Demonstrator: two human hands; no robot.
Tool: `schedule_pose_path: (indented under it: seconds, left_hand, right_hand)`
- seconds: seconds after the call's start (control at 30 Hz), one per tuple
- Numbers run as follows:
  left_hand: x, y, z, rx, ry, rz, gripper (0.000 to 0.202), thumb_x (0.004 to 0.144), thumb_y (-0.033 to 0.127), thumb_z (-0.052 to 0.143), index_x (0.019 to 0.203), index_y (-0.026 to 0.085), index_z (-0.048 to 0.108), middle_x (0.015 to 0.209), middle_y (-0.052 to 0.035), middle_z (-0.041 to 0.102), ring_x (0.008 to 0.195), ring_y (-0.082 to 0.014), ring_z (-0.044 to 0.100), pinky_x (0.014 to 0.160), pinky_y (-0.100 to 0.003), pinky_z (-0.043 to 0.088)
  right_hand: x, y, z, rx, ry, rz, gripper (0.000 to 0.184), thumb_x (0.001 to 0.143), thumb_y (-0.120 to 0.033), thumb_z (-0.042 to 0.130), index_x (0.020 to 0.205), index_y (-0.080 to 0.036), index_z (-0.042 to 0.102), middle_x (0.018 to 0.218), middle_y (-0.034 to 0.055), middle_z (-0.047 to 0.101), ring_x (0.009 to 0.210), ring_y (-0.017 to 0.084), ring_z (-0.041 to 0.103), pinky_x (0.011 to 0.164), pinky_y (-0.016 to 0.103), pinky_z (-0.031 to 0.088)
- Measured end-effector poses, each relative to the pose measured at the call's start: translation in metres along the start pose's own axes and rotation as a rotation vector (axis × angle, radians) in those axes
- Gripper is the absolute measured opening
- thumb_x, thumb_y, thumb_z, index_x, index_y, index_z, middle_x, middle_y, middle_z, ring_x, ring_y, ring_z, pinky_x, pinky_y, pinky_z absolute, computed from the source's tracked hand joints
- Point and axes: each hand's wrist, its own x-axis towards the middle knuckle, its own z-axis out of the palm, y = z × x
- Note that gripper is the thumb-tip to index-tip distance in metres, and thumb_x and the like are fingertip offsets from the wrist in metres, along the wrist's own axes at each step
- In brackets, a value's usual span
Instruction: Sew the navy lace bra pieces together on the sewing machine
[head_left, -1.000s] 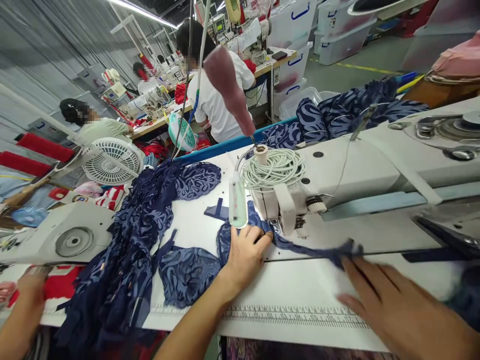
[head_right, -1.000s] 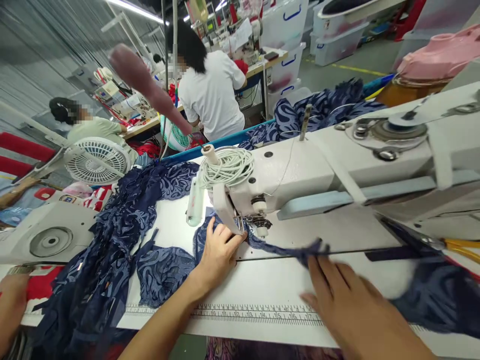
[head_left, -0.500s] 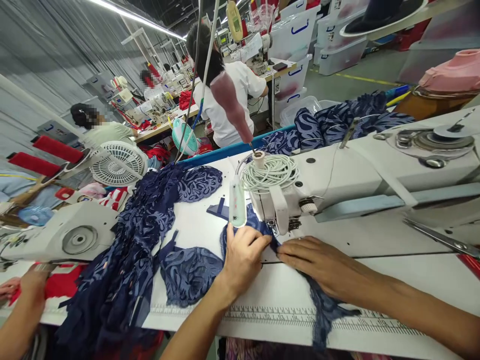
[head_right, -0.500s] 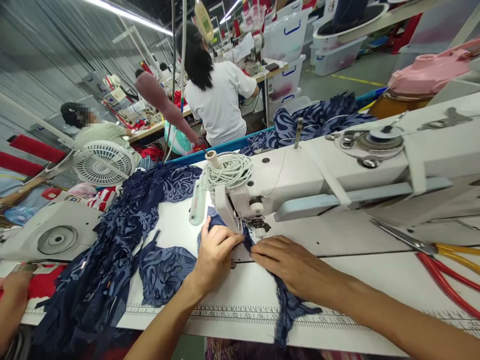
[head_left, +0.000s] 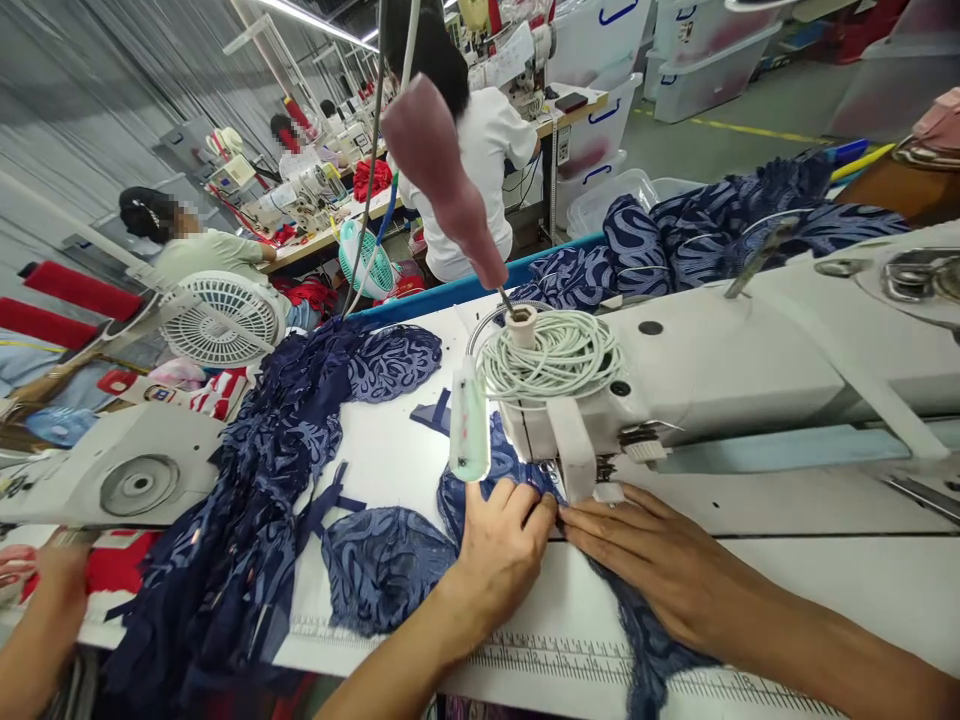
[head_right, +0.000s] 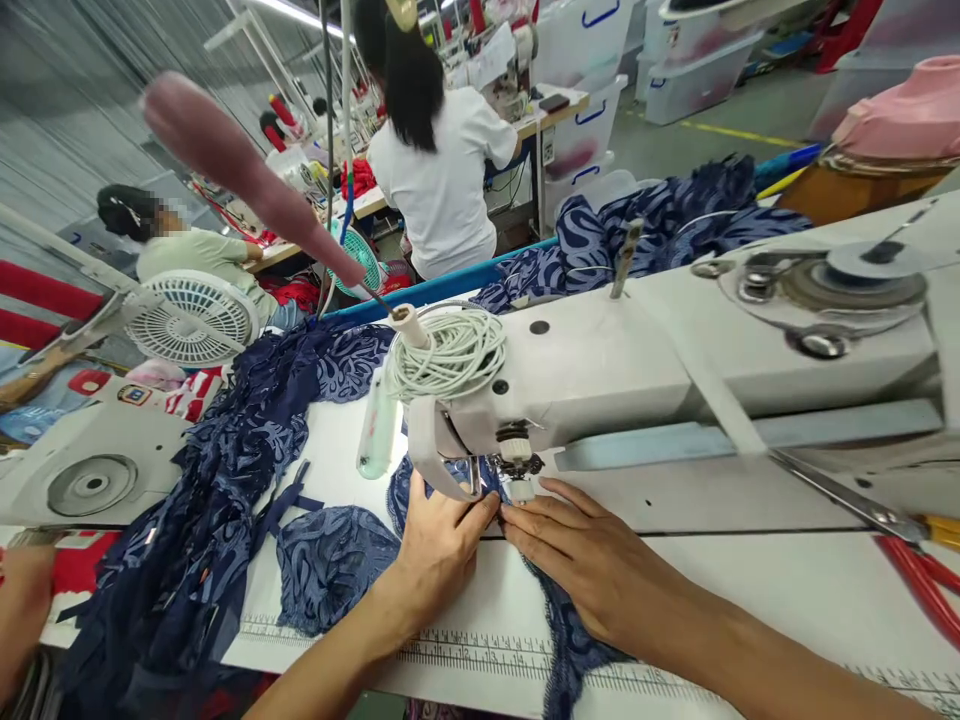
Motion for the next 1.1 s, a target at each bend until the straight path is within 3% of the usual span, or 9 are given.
schedule_pose_path:
  seconds: [0.13,0.3,0.43,0.63,0.93,1.1]
  left_hand:
    - [0.003,-0.008,0.001,0.02,-0.047,-0.006,0.028,0.09,0.004,0.046,0.109,0.016,0.063,0.083,-0.004,0.065,0.077,-0.0185,0.058,0.079,-0.039,0.044]
    - [0.003,-0.001,-0.009,-0.038,0.013,-0.16,0.026,0.091,0.004,0.048,0.104,0.019,0.064,0.088,-0.0039,0.067,0.086,-0.0186,0.06,0.096,-0.045,0.039]
    - [-0.001,0.004,-0.013,-0.041,-0.022,-0.083,0.025,0.091,0.004,0.047,0.102,0.018,0.065,0.083,-0.003,0.066,0.08,-0.0182,0.06,0.096,-0.047,0.037]
    - [-0.004,0.002,-0.012,-0.11,-0.024,-0.1,0.028,0.09,0.005,0.048,0.107,0.019,0.065,0.083,-0.0023,0.066,0.08,-0.0167,0.06,0.089,-0.041,0.04]
    - [-0.001,0.003,0.003,0.069,-0.01,-0.036,0.027,0.09,0.005,0.049,0.109,0.017,0.065,0.077,-0.0017,0.06,0.072,-0.0167,0.054,0.084,-0.04,0.043]
    - [0.01,-0.001,0.003,0.137,-0.076,-0.035,0.034,0.088,0.0,0.048,0.116,0.014,0.062,0.088,-0.0056,0.065,0.079,-0.0191,0.06,0.086,-0.042,0.046]
  right_hand:
    - [0.01,0.0,-0.006,-0.02,-0.029,-0.003,0.074,0.076,0.001,0.038,0.146,-0.02,0.047,0.13,0.0064,0.067,0.112,0.017,0.062,0.114,0.044,0.033]
    - [0.014,-0.009,-0.005,-0.028,-0.07,0.091,0.065,0.075,-0.001,0.042,0.135,-0.021,0.057,0.133,0.0073,0.064,0.118,0.021,0.058,0.115,0.051,0.028]
    - [0.013,-0.016,-0.005,0.031,-0.064,0.07,0.059,0.076,0.0,0.043,0.129,-0.018,0.061,0.124,0.0054,0.067,0.117,0.019,0.057,0.12,0.046,0.019]
    - [0.009,-0.018,-0.005,0.087,-0.043,0.072,0.05,0.082,-0.003,0.045,0.127,-0.018,0.062,0.121,0.0034,0.068,0.117,0.018,0.056,0.123,0.042,0.01]
    - [0.012,-0.012,-0.004,0.048,-0.033,0.094,0.051,0.077,-0.003,0.048,0.123,-0.018,0.063,0.118,0.0035,0.069,0.107,0.019,0.058,0.122,0.044,0.009]
    - [0.01,-0.009,-0.002,0.019,-0.056,0.129,0.052,0.077,-0.002,0.047,0.125,-0.018,0.063,0.113,0.0053,0.07,0.111,0.021,0.057,0.118,0.046,0.017]
